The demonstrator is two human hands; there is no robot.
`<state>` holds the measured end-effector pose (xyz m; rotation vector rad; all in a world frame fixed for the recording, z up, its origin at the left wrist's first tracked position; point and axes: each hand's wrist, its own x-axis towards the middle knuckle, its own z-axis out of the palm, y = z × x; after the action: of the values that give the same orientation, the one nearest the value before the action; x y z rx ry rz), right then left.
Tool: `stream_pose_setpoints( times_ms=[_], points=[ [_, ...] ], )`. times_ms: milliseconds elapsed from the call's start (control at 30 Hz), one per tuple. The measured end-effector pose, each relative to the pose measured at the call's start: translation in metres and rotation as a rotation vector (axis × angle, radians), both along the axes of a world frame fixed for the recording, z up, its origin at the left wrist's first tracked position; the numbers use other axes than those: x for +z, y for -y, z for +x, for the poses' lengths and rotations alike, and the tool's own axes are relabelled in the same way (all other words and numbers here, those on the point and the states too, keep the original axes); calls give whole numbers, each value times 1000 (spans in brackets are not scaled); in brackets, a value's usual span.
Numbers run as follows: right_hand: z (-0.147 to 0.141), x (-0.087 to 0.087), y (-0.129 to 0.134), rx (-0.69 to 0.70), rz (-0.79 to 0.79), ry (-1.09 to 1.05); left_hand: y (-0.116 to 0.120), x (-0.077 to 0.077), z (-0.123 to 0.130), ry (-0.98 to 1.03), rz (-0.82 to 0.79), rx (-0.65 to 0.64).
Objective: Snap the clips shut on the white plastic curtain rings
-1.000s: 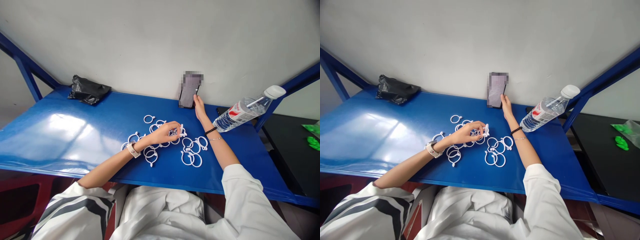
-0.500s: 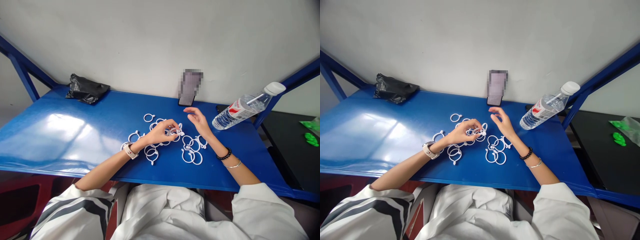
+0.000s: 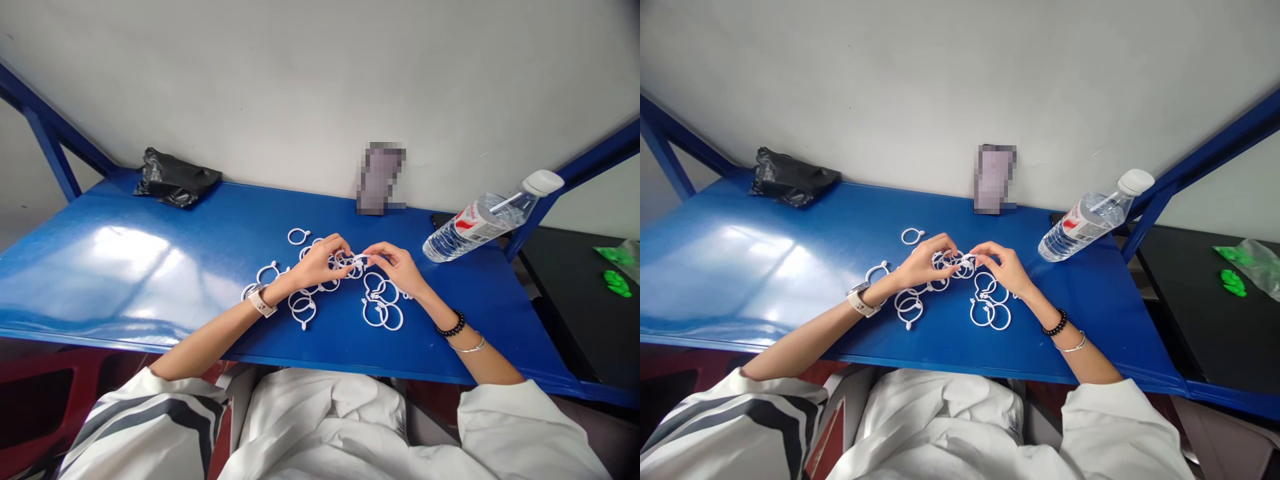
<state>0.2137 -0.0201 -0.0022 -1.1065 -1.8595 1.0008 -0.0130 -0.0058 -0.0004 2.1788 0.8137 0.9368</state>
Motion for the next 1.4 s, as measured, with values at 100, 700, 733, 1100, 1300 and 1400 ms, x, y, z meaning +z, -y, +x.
stream_pose_setpoints(
  times_ms=[100, 700, 733, 1100, 1300, 1400],
  points=[
    [5, -2, -6, 13, -37, -72, -1, -3, -1, -33, 37, 39],
    [29, -25, -56, -326, 207, 80, -7, -4, -5, -149, 23, 60],
    [33, -31, -69, -402, 231, 60, -7, -4, -5, -135, 18, 65],
    [24, -44, -155, -373, 74, -161, -5, -10, -2, -151, 80, -21],
    [25, -44, -153, -509, 135, -104, -4, -13, -1, -137, 77, -33],
    [26, -41, -140, -560, 178, -73, -3, -11, 0, -118, 83, -27]
  ],
)
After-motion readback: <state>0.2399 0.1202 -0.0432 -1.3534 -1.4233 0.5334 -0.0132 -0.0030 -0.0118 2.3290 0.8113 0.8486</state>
